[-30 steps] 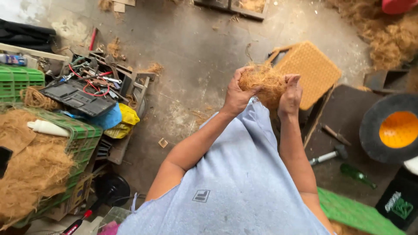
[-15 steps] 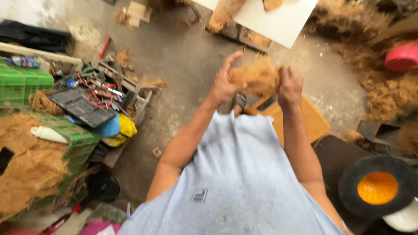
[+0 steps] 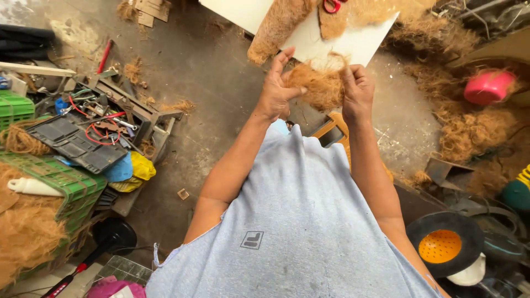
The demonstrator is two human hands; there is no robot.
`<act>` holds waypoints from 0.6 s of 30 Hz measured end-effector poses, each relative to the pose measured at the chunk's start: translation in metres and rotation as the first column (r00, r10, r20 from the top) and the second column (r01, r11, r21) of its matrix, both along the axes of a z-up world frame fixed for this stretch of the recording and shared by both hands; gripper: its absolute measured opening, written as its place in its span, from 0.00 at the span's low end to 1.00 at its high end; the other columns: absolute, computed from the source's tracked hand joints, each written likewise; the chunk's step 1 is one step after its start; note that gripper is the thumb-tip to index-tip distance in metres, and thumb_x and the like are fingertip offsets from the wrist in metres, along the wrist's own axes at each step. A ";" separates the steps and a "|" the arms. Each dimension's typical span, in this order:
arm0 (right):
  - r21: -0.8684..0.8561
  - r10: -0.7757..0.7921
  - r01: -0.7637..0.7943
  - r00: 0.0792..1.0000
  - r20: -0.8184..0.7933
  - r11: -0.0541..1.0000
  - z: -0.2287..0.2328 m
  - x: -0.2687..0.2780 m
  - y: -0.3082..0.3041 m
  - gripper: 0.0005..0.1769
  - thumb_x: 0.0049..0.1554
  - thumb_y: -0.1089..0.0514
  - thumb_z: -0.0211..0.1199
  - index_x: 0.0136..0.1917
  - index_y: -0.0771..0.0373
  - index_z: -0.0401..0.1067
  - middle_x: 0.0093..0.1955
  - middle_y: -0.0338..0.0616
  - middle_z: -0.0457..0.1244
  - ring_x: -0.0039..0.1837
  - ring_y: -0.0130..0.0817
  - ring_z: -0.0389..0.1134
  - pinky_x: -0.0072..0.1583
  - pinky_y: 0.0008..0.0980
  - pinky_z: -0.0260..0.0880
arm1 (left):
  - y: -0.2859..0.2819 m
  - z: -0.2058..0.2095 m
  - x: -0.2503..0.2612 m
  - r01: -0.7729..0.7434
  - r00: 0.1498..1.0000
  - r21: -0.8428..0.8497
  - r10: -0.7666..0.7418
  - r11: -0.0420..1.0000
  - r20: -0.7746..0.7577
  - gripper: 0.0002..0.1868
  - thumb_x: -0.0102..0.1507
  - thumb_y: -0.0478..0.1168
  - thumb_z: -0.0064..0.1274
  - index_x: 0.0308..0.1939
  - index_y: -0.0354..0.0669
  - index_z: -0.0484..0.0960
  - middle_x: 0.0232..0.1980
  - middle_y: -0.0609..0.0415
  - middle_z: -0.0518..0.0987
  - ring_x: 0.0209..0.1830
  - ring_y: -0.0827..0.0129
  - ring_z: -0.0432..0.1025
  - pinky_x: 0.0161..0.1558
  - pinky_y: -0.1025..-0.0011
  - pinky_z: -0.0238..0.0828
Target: Shaping and rolling a coconut fiber mat into a cylindrical form using hands and scissors, then stuffing it with loose fiber.
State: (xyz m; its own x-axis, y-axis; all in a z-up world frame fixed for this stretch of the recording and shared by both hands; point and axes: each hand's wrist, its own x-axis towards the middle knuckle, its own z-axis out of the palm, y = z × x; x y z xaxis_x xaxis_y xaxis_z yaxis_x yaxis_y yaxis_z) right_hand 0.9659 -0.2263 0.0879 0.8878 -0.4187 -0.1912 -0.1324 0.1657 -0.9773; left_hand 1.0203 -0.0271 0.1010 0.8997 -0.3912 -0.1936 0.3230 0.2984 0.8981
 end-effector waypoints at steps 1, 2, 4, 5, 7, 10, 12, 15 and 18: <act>-0.007 0.003 -0.003 1.000 -0.006 1.000 -0.005 0.010 -0.001 0.11 0.65 0.53 0.61 0.41 0.55 0.66 0.35 0.28 0.53 0.36 0.18 0.47 0.39 0.21 0.44 | 0.001 -0.001 0.011 -0.003 1.000 -0.007 0.003 1.000 -0.006 0.46 0.54 0.21 0.62 0.72 0.53 0.62 0.78 0.48 0.53 0.67 0.60 0.63 0.66 0.67 0.64; 0.072 -0.055 0.054 0.998 0.010 0.996 -0.009 0.021 -0.001 0.11 0.64 0.51 0.60 0.42 0.56 0.65 0.35 0.31 0.56 0.37 0.20 0.52 0.40 0.22 0.52 | 0.002 -0.002 0.023 -0.037 0.999 -0.048 0.035 0.998 -0.042 0.45 0.54 0.22 0.62 0.72 0.54 0.62 0.78 0.46 0.53 0.69 0.53 0.63 0.61 0.64 0.71; 0.139 -0.114 0.111 0.993 0.015 0.984 -0.013 0.042 -0.007 0.12 0.63 0.50 0.60 0.43 0.57 0.64 0.36 0.34 0.59 0.38 0.21 0.57 0.41 0.23 0.59 | -0.010 -0.014 0.045 -0.074 0.994 -0.098 0.065 0.992 -0.088 0.45 0.55 0.23 0.63 0.72 0.54 0.62 0.78 0.44 0.53 0.70 0.46 0.64 0.55 0.61 0.78; 0.093 -0.110 0.108 0.994 0.023 0.990 -0.014 0.054 -0.008 0.12 0.64 0.50 0.57 0.42 0.55 0.63 0.37 0.31 0.54 0.40 0.21 0.51 0.45 0.23 0.54 | -0.017 -0.026 0.055 -0.132 0.962 -0.131 0.096 0.983 -0.254 0.46 0.53 0.28 0.64 0.72 0.51 0.60 0.76 0.45 0.56 0.67 0.56 0.63 0.55 0.65 0.72; 0.045 -0.105 0.104 0.994 0.033 0.994 -0.019 0.074 -0.010 0.12 0.66 0.50 0.54 0.42 0.53 0.61 0.38 0.29 0.50 0.42 0.22 0.46 0.48 0.23 0.49 | -0.032 -0.024 0.065 -0.195 0.903 -0.156 0.115 0.968 -0.414 0.47 0.52 0.33 0.65 0.73 0.48 0.59 0.75 0.45 0.59 0.65 0.66 0.62 0.56 0.69 0.67; 0.004 -0.092 0.091 0.994 0.064 0.996 -0.025 0.098 -0.015 0.12 0.68 0.51 0.55 0.46 0.58 0.64 0.36 0.31 0.51 0.42 0.24 0.53 0.48 0.26 0.51 | -0.057 -0.023 0.070 -0.126 0.828 -0.288 -0.059 0.949 -0.558 0.46 0.55 0.34 0.69 0.73 0.54 0.60 0.73 0.48 0.52 0.56 0.63 0.68 0.47 0.69 0.79; -0.049 -0.051 0.051 0.999 -0.002 0.998 -0.017 0.109 -0.013 0.13 0.68 0.51 0.57 0.44 0.60 0.66 0.33 0.34 0.52 0.35 0.21 0.52 0.40 0.23 0.51 | -0.076 -0.069 0.071 -0.234 0.906 -0.205 0.137 0.950 -0.400 0.40 0.54 0.28 0.72 0.67 0.45 0.69 0.61 0.48 0.73 0.57 0.62 0.71 0.56 0.59 0.74; 0.000 -0.109 0.109 0.993 -0.044 0.994 -0.011 0.116 -0.013 0.11 0.68 0.53 0.55 0.45 0.60 0.65 0.28 0.35 0.54 0.28 0.19 0.56 0.33 0.16 0.55 | -0.077 -0.084 0.088 -0.263 0.910 -0.134 0.199 0.955 -0.364 0.35 0.53 0.28 0.71 0.62 0.46 0.73 0.56 0.50 0.79 0.55 0.62 0.74 0.58 0.58 0.73; 0.072 -0.175 0.176 0.984 -0.017 0.982 -0.030 0.128 -0.031 0.11 0.67 0.54 0.55 0.45 0.60 0.64 0.25 0.41 0.55 0.24 0.24 0.57 0.30 0.19 0.56 | -0.061 -0.083 0.119 -0.310 0.912 -0.120 0.260 0.943 -0.319 0.32 0.55 0.26 0.69 0.61 0.44 0.73 0.54 0.47 0.80 0.55 0.61 0.74 0.57 0.60 0.74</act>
State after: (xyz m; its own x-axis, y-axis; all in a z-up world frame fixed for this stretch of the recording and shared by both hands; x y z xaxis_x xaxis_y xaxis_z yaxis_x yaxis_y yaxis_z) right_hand 1.0942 -0.2577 0.0575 0.7993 -0.5526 -0.2362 -0.1056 0.2579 -0.9604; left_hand 1.1389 -0.0882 0.0180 0.8893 -0.1757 -0.4222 0.4441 0.5522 0.7056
